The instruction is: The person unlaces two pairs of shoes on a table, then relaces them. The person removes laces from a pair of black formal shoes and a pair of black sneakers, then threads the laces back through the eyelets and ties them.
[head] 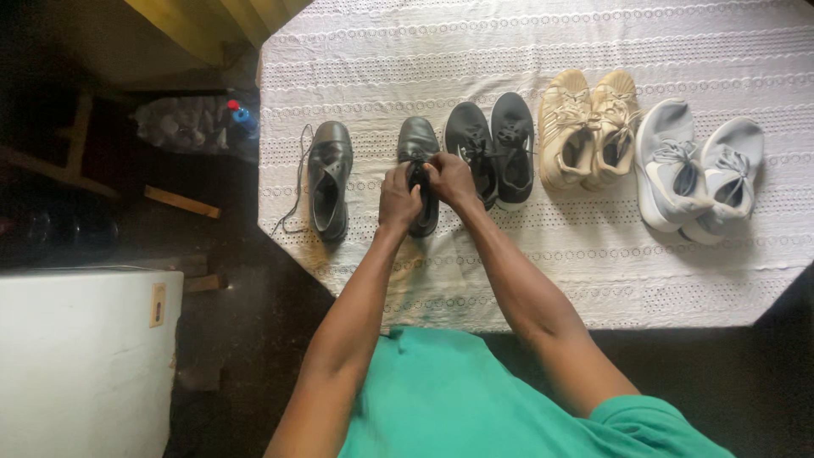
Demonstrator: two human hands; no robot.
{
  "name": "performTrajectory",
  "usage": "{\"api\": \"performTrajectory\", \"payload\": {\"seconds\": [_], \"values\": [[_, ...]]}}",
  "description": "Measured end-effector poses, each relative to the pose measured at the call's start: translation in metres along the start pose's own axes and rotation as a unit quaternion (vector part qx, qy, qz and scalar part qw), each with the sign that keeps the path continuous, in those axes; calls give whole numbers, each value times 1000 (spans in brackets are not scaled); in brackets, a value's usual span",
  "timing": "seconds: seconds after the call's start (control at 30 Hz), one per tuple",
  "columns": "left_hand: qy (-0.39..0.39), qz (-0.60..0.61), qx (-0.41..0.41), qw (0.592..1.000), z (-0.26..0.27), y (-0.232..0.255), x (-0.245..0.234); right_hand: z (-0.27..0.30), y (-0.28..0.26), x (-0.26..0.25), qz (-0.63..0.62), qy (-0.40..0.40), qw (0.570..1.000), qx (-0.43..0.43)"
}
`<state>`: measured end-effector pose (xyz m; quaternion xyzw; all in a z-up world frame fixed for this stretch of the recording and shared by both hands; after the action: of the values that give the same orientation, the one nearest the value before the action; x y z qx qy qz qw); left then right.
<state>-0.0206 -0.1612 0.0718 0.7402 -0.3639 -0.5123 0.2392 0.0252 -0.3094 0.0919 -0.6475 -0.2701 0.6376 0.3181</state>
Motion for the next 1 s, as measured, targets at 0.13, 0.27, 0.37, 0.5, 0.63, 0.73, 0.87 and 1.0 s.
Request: {"api": "performTrajectory", "payload": {"seconds": [0.13, 0.27, 0.37, 0.5, 0.63, 0.73, 0.87, 1.0], "values": [[-63, -17, -51, 997, -9, -6, 5, -10, -9, -3, 24, -64, 996, 56], [-59, -22, -12, 998, -27, -1, -1, -12, -37, -21, -8, -69, 997, 26], [-71, -27, -24, 997, -43, 0, -3, -19, -55, -37, -29, -72, 997, 24], [-106, -25, -65, 992, -45, -2, 1, -34, -63, -57, -27, -85, 996, 21], [-50, -3, -25, 998, -49, 5, -2, -44, -62, -58, -48, -102, 994, 4], [-19, 43, -25, 999, -46, 1, -1, -47, -46, -46, -136, -130, 982, 28], [-42, 41, -80, 995, -47, -11, 5, -42, -25, -36, -191, -124, 974, 2], [1, 57, -44, 997, -54, -6, -5, -28, -9, -19, -80, -126, 989, 7]]}}
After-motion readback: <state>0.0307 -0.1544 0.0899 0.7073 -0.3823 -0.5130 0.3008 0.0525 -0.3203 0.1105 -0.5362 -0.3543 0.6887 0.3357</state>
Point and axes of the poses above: each hand's wrist, its own z-axis away from the middle knuckle, its own x-axis out of the palm, y = z × x, the point moved 6 cm from there along -z, towards the middle knuckle, and after that the axes turned 9 degrees about x, right-handed, at the moved point
